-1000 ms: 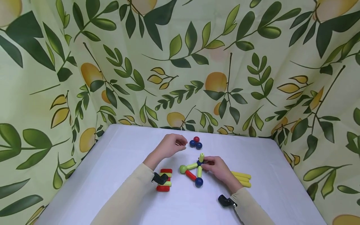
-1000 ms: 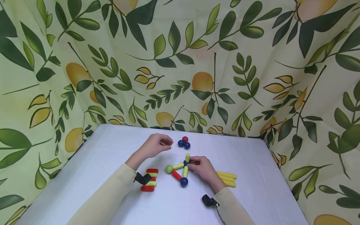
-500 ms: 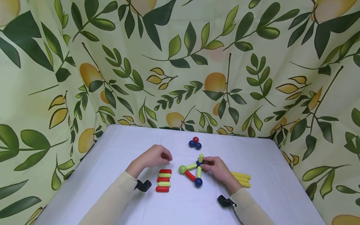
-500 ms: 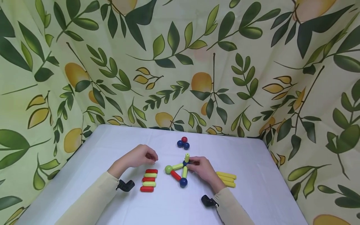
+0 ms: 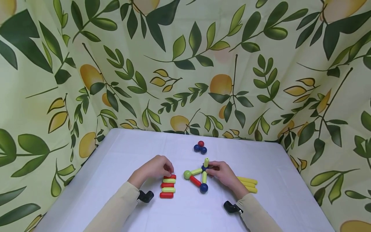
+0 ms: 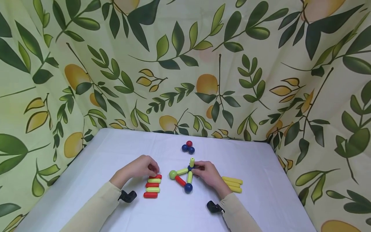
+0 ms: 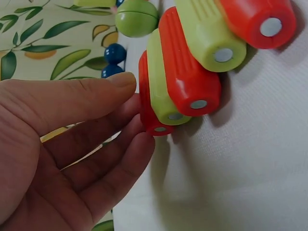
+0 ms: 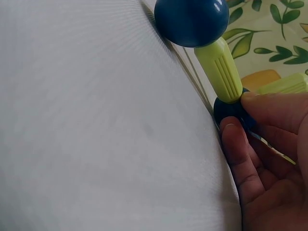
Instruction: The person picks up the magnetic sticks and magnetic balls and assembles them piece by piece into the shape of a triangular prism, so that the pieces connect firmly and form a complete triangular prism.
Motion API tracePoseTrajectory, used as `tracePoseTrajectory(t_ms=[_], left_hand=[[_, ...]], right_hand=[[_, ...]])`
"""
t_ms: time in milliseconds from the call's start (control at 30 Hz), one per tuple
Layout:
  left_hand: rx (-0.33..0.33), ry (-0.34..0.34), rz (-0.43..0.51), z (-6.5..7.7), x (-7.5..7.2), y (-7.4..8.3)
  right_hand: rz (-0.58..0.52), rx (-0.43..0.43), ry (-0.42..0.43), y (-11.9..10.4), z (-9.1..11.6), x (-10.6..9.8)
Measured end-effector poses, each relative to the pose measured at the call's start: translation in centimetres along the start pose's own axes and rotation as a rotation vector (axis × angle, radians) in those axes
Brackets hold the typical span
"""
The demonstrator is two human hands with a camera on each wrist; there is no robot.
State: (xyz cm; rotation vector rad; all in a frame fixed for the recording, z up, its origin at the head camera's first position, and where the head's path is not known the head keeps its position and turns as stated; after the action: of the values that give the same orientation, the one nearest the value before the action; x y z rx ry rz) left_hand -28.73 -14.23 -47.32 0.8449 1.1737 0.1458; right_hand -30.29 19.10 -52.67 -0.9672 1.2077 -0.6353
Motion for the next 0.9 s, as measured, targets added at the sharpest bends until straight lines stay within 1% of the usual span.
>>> tracePoseTrajectory(t_ms=[133,200,400,467,667,800,900], left_hand=[[-0.009,-0.011,-0.007,0.06,0.22,-0.14],[-0.008,-0.006,-0.019,-0.03,0.33,-0.22],[-0.029,0.062,-0.089,-0.32,0.58,-0.56],[-0.039,0.074,-0.101,-0.37,0.66,-0.70],[-0.048,0.077,-0.093,-0.47,0.80,-0.83],[-0.033,0.082,-0.104,-0.62,0.80,-0.70],[-0.023,0.092,-0.076,-0.74,0.69,-0.56]], right_hand=[[0.006,0.002,0.000,0.01,-0.03,-0.04],[0.011,0.007,0.006,0.13,-0.10,-0.07],[0.017,0.019,0.015,0.38,-0.16,-0.05],[0.015,0.016,0.010,0.37,-0.15,0.03],[0.013,-0.008,0.008,0.31,-0.07,0.18],[0.015,0.002,0.012,0.18,0.01,0.14],[0.016,0.015,0.016,0.10,0.02,0.11]])
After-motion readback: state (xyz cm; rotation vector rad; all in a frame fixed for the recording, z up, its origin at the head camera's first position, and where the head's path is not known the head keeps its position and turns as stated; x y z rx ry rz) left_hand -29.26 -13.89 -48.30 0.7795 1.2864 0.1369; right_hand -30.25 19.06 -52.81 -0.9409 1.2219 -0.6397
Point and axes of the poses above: each hand's wrist, its own z-axis away from the middle knuckle, its own x-axis out of the palm, y = z × x, the point moved 1 cm from there along -z, towards the middle knuckle
